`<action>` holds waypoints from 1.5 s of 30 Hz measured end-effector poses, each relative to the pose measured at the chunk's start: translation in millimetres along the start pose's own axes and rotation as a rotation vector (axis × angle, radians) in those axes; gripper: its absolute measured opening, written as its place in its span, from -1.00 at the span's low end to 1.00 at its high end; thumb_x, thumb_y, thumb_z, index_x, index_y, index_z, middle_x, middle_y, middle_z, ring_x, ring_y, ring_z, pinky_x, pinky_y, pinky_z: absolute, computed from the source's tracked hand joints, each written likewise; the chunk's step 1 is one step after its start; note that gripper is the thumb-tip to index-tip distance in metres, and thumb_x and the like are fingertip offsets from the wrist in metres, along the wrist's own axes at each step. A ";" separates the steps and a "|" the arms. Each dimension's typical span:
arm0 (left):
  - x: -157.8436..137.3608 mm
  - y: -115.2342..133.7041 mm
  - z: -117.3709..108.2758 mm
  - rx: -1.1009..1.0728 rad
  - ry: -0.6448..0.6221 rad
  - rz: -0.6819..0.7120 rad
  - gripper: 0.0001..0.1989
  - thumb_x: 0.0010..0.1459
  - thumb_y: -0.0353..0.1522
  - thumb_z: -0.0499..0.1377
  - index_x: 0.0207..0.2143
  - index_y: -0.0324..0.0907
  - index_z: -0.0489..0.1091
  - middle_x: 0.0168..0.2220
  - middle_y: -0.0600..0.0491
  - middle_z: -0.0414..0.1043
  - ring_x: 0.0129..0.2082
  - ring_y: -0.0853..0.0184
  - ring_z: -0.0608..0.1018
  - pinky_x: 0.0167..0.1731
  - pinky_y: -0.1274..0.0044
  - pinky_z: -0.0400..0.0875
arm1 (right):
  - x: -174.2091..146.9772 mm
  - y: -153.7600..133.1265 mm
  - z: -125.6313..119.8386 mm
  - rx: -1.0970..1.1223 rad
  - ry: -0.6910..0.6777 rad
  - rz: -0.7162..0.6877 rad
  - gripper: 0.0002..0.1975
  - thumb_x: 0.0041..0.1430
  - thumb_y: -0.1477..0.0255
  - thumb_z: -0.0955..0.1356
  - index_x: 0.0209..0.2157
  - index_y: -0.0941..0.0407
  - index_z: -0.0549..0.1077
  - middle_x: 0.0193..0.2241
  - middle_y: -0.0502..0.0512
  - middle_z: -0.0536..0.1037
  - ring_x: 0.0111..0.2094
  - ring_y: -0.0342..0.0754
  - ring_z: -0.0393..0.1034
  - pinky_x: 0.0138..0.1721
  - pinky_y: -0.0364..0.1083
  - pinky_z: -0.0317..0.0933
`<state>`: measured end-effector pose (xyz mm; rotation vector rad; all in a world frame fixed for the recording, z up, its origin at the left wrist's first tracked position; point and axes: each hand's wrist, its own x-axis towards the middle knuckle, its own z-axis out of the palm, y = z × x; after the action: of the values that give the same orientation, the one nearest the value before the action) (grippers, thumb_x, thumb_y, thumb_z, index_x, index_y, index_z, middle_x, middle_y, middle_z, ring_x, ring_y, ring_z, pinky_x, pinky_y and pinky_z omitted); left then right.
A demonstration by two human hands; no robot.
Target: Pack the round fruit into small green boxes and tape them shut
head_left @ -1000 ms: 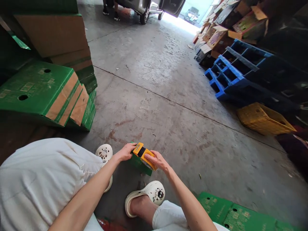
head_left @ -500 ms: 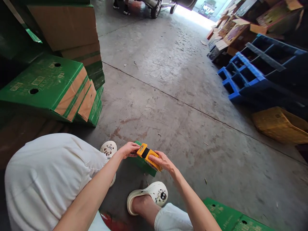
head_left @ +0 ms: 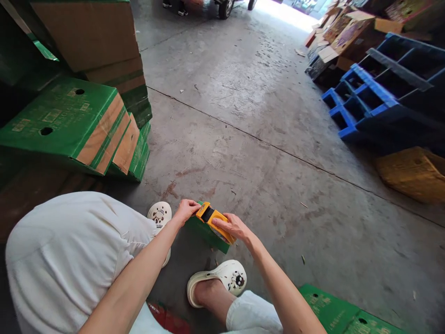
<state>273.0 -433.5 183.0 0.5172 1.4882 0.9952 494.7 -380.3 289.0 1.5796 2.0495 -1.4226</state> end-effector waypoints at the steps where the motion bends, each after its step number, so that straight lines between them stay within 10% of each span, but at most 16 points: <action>1: 1.8 -0.2 -4.5 0.010 0.024 0.014 -0.65 -0.14 -0.15 0.48 -0.43 -0.25 0.61 -0.50 0.04 0.56 -0.51 0.40 0.51 -0.42 0.57 0.39 | -1.0 0.2 -1.2 -0.007 -0.010 0.004 -0.37 0.10 -0.20 0.36 -0.34 0.16 0.51 -0.43 0.04 0.50 -0.43 -0.08 0.29 -0.49 -0.15 0.06; 8: 11.2 -10.3 -56.1 0.118 0.326 0.095 -0.79 -0.04 -0.23 0.33 -0.44 -0.21 0.60 -0.50 0.03 0.58 -0.46 0.31 0.56 -0.35 0.52 0.39 | -23.8 21.8 -16.2 -0.183 -0.090 0.103 -0.35 0.11 -0.23 0.34 -0.44 0.14 0.43 -0.52 -0.01 0.41 -0.48 -0.12 0.26 -0.52 -0.15 -0.04; 15: 17.6 -15.6 -60.2 0.199 0.463 0.216 -0.77 0.08 -0.23 0.24 -0.35 -0.19 0.61 -0.32 -0.02 0.66 -0.28 0.25 0.61 -0.19 0.49 0.43 | -25.9 16.4 -6.0 -0.233 -0.017 0.020 -0.34 0.15 -0.23 0.31 -0.44 0.15 0.45 -0.50 -0.02 0.39 -0.47 -0.13 0.23 -0.50 -0.14 -0.06; 33: 50.4 -47.8 -52.1 0.301 0.584 0.079 -0.85 0.19 -0.35 0.20 -0.33 -0.17 0.58 -0.25 -0.06 0.66 -0.21 0.21 0.64 -0.12 0.47 0.46 | -12.3 -10.5 1.2 -0.305 -0.007 0.074 -0.36 0.20 -0.20 0.29 -0.45 0.15 0.45 -0.49 0.04 0.44 -0.45 -0.08 0.29 -0.45 -0.13 -0.04; 45: 49.9 -93.1 -30.8 0.240 0.441 -0.064 -0.88 0.13 -0.34 0.25 -0.35 -0.15 0.60 -0.32 0.00 0.66 -0.28 0.28 0.65 -0.22 0.53 0.47 | 0.6 -1.2 -4.4 -0.247 -0.042 0.087 -0.37 0.18 -0.20 0.30 -0.47 0.14 0.43 -0.52 0.00 0.40 -0.47 -0.10 0.25 -0.49 -0.13 -0.05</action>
<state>255.1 -452.1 76.0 0.4312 2.0226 0.9220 495.2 -376.5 291.6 1.5038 2.0154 -1.1144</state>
